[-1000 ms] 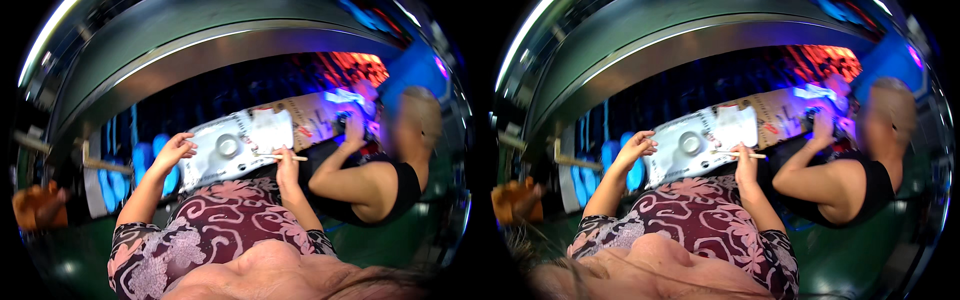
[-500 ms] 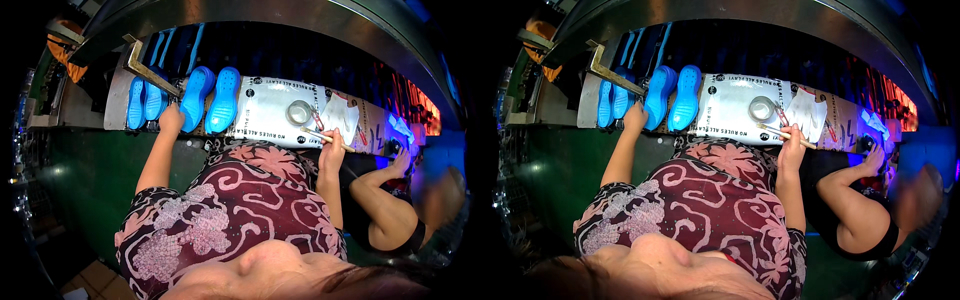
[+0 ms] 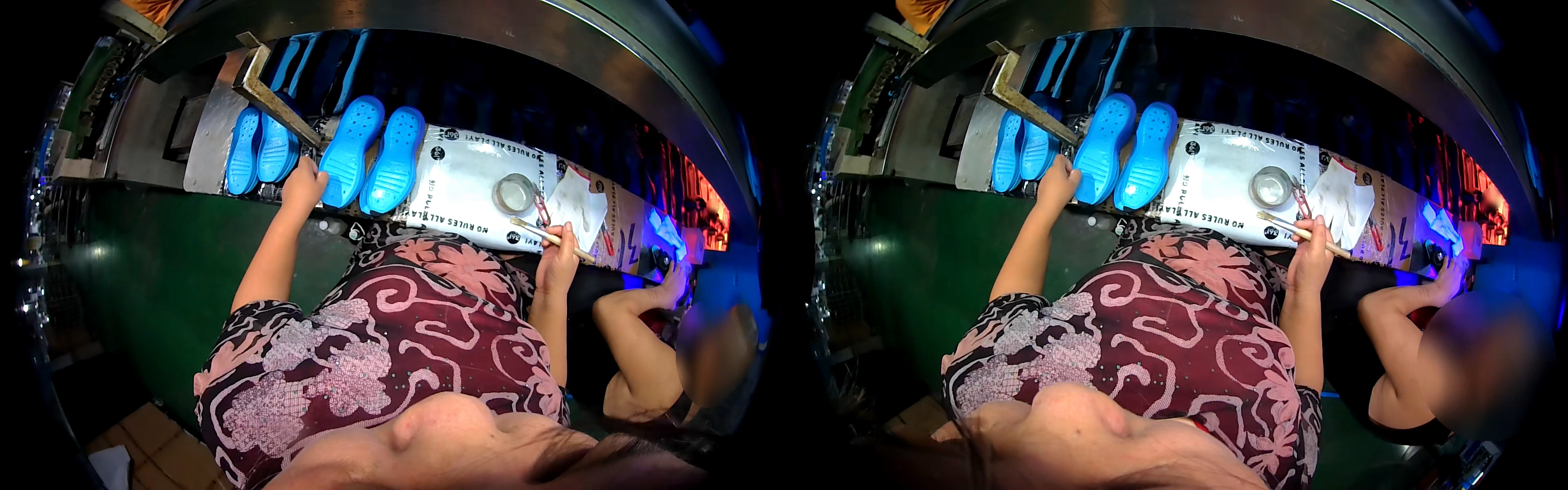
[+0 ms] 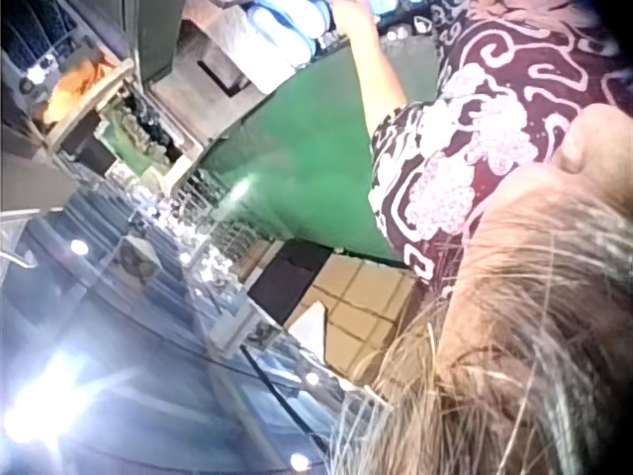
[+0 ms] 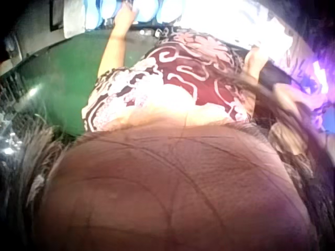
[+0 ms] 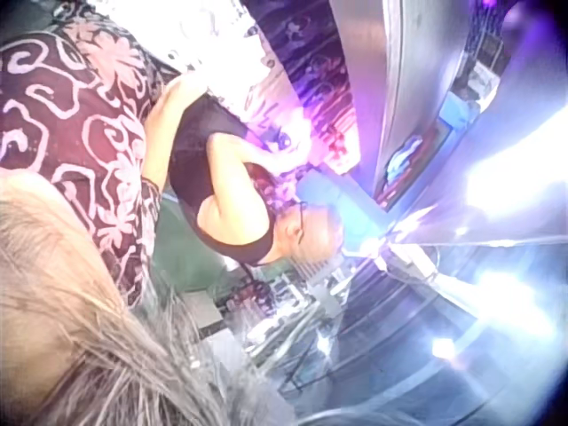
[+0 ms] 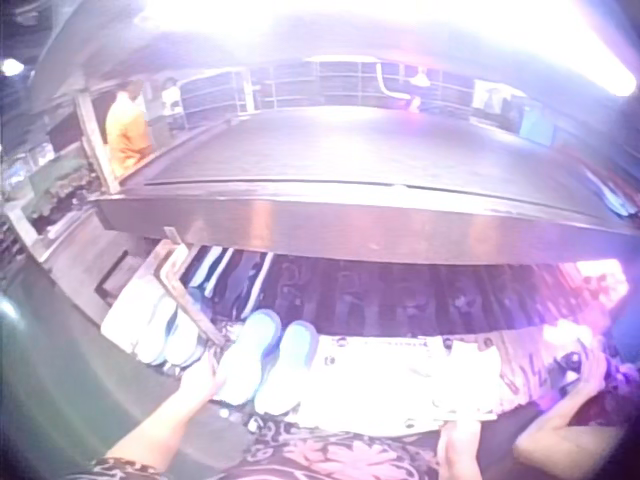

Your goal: The person repeatedly applies liquid adhesive onto shoe soles using a brush and places the soles onto a conveyor belt.

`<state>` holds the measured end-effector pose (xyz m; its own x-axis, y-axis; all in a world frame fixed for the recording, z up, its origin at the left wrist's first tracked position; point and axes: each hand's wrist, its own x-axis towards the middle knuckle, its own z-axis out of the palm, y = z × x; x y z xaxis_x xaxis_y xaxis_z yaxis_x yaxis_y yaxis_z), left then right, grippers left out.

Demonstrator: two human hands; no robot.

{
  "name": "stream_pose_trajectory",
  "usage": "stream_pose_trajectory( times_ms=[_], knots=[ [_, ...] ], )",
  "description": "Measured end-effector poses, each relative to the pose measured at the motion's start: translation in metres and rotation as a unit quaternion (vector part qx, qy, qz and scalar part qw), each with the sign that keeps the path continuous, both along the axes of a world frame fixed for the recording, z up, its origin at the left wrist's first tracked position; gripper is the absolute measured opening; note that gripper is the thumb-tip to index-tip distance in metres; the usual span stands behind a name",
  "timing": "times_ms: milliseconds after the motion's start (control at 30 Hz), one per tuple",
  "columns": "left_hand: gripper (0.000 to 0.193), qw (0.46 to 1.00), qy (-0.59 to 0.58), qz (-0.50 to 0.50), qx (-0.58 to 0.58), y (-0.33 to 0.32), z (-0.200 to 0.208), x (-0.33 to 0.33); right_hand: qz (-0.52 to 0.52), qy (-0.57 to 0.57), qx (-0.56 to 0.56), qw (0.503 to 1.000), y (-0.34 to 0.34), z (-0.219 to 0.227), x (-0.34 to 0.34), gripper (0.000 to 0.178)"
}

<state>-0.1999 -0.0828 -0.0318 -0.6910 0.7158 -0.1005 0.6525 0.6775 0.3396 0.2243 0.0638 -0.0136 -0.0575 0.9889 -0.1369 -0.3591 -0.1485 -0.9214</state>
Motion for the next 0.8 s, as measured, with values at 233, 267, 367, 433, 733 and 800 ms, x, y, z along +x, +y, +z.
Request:
stream_pose_trajectory(
  times_ms=[233, 267, 367, 433, 733, 800],
  knots=[
    [0.025, 0.653, -0.722, 0.089, 0.21, 0.015, -0.002, 0.025, -0.006, 0.009, 0.01, 1.0, 0.001, -0.016, 0.007, 0.028],
    [0.021, 0.646, -0.727, 0.076, 0.217, 0.019, 0.007, 0.04, -0.011, 0.006, 0.004, 1.0, 0.004, -0.017, 0.007, 0.028],
    [0.028, 0.713, -0.651, 0.018, 0.258, 0.036, 0.029, 0.096, 0.002, 0.002, 0.009, 1.0, 0.007, -0.004, 0.005, 0.027],
    [0.037, 0.747, -0.603, -0.044, 0.276, 0.05, 0.04, 0.124, 0.006, 0.006, 0.008, 1.0, 0.005, 0.018, -0.002, 0.027],
    [0.035, 0.831, -0.439, -0.186, 0.285, 0.081, 0.048, 0.181, 0.126, -0.203, 0.3, 0.923, -0.005, 0.052, -0.023, 0.03],
    [0.036, 0.841, -0.41, -0.199, 0.291, 0.081, 0.048, 0.187, 0.118, -0.242, 0.366, 0.891, -0.005, 0.048, -0.026, 0.027]
  ],
)
